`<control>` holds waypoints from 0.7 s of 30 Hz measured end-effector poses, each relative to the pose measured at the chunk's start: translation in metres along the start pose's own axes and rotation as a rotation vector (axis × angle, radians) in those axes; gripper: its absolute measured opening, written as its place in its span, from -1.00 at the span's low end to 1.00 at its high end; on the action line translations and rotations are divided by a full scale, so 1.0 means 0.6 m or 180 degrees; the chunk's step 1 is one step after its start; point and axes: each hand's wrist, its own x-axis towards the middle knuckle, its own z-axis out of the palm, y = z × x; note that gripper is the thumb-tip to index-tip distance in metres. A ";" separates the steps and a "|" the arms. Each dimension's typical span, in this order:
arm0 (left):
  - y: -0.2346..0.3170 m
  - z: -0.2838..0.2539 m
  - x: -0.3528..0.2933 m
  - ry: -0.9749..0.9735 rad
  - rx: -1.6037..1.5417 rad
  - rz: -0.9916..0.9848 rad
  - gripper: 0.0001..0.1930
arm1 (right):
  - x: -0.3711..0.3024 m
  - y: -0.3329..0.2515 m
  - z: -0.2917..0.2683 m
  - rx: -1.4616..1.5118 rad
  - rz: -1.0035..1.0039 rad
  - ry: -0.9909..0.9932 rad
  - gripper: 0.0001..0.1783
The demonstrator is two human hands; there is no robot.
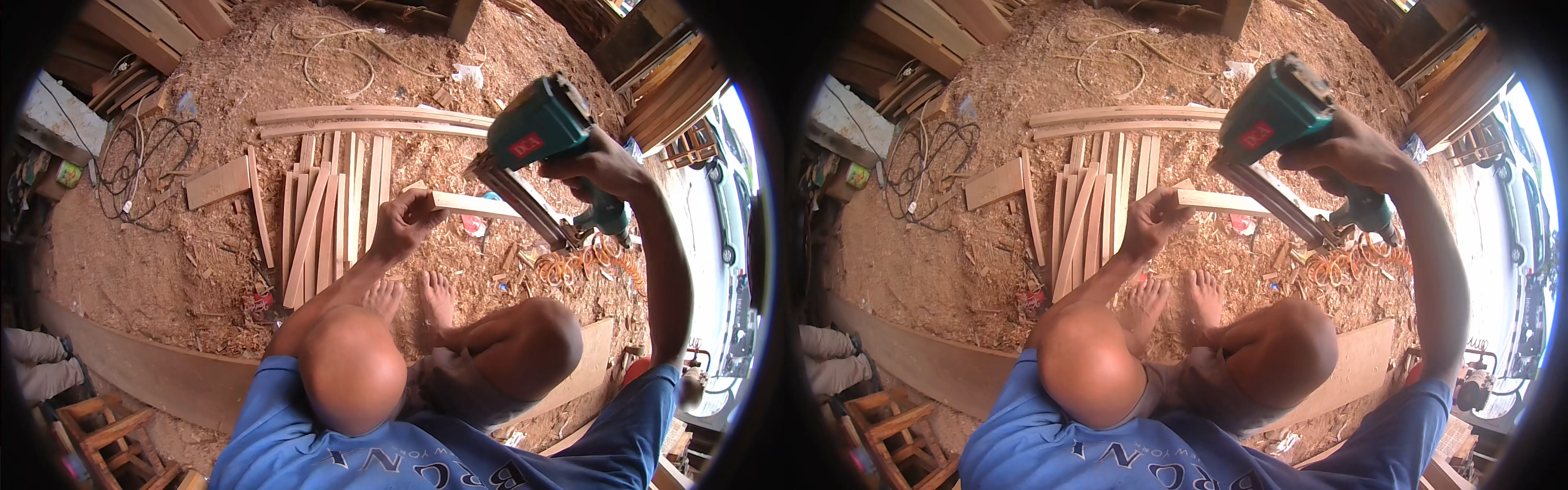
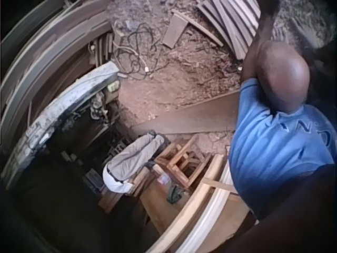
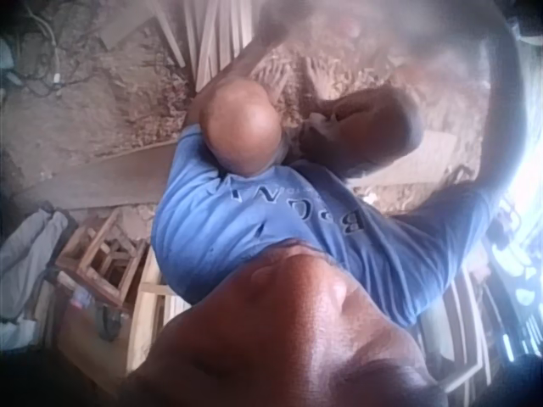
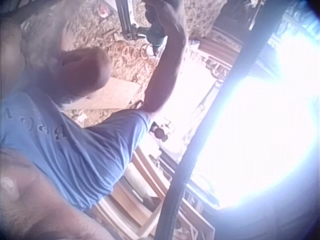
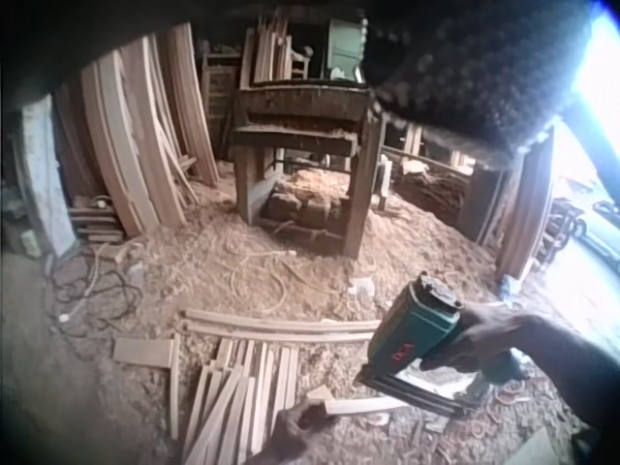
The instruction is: The person sits on the floor and assembles a wooden frame by hand. They pick up thin wooden slats, align them with longer base pieces, and use a nail gun to fasten the components together. The person also uses a tape measure to check dimensions during the process.
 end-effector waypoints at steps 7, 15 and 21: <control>0.003 -0.016 0.036 -0.0274 -0.0007 0.0163 -0.50 | -0.175 0.105 0.024 -0.0190 0.0677 0.1120 -0.62; -0.055 -0.094 0.172 -0.0292 -0.1698 -0.1252 -0.25 | -0.258 0.428 0.284 -0.0576 0.1087 0.1040 -0.50; -0.103 -0.116 0.226 0.0302 -0.1420 -0.1484 -0.52 | -0.243 0.571 0.456 -0.0883 0.1714 0.1314 -0.29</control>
